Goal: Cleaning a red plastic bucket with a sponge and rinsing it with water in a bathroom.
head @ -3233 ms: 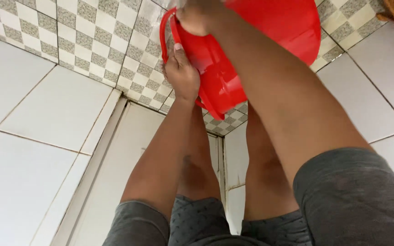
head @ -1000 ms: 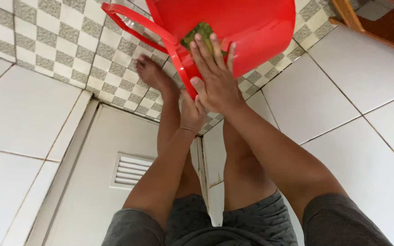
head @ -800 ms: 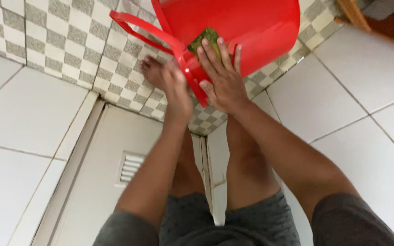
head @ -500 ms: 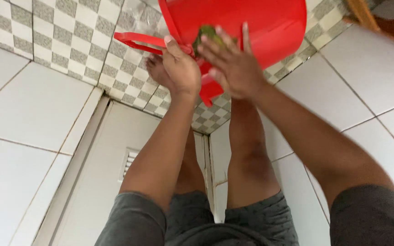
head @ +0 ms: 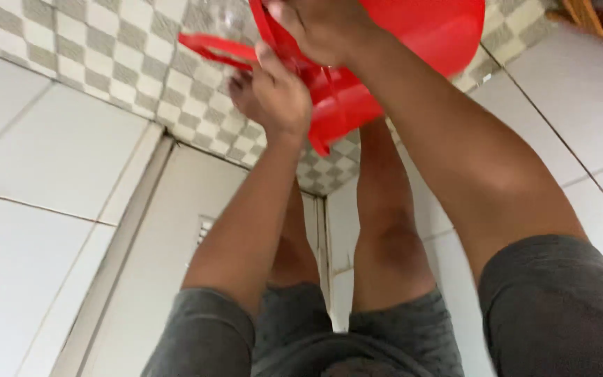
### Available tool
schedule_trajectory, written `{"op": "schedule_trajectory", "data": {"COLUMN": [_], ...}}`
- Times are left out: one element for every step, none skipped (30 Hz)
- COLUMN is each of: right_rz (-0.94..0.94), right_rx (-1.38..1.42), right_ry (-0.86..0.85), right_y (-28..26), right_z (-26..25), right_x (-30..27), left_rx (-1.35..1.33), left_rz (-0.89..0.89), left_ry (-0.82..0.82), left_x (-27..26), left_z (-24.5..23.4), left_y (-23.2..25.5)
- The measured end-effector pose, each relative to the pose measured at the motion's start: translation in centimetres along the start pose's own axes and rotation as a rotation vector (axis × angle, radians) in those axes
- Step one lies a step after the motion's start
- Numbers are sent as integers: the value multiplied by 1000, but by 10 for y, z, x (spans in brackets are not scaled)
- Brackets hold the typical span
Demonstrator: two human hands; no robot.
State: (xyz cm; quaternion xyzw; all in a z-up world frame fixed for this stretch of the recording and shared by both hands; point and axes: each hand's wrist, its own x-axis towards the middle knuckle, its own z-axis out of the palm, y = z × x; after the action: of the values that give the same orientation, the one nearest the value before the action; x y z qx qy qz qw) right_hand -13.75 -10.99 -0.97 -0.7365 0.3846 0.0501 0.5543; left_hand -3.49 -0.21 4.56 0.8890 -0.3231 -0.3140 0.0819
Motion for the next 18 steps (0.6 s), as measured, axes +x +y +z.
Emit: {"op": "schedule_trajectory", "data": {"right_rz": [-70, -161, -165, -94, -18, -16, 220, 447, 447, 566, 680, 682, 621, 549, 543, 223, -100, -99], "right_rx": [-142, -311, -335, -627, -919, -906, -647, -394, -393, -287, -179, -181, -54, 78, 81, -126, -331, -335], "right_ry": [106, 242, 257, 349, 438, 420, 380, 346, 336, 298, 257, 262, 192, 117, 115, 192, 262, 275], "right_y": [-23, -40, -8, 21, 51, 73, 94, 120, 100, 83, 65, 31, -3, -39, -28, -16, -5, 5], "right_z": [-6, -21, -17, -10, -2, -12, -21, -35, -34, -39, -44, -39, -33, -25, -8, 9, 25, 5], "right_x": [-32, -51, -67, -85, -103, -117, -130, -140, -124, -110, -96, -80, -63, -43, -34, -26, -17, -17], "left_rx": [33, 45, 24, -2, -28, -16, -24, -42, -39, -34, -29, -33, -13, 14, 17, 153, 281, 277], "left_rz": [-1, 28, 45, 65, 85, 69, 95, 127, 118, 123, 129, 133, 101, 63, 62, 201, 348, 359], "left_ry": [7, 41, 52, 54, 56, 46, 82, 125, 122, 79, 36, 35, 35, 41, 46, 208, 363, 368], "left_x": [-2, 11, 13, 10, 7, 3, -1, -1, -2, 1, 4, 3, 2, 2, 1, 1, 2, 4], "left_z": [0, 7, 10, 11, 11, 11, 10, 14, 4, -1, -7, -3, 1, 2, 8, 15, 21, 16], "left_y": [-3, 0, 5, 6, 6, 1, -4, -6, -2, 8, 18, 15, 11, 5, -3, -11, -19, -8]}}
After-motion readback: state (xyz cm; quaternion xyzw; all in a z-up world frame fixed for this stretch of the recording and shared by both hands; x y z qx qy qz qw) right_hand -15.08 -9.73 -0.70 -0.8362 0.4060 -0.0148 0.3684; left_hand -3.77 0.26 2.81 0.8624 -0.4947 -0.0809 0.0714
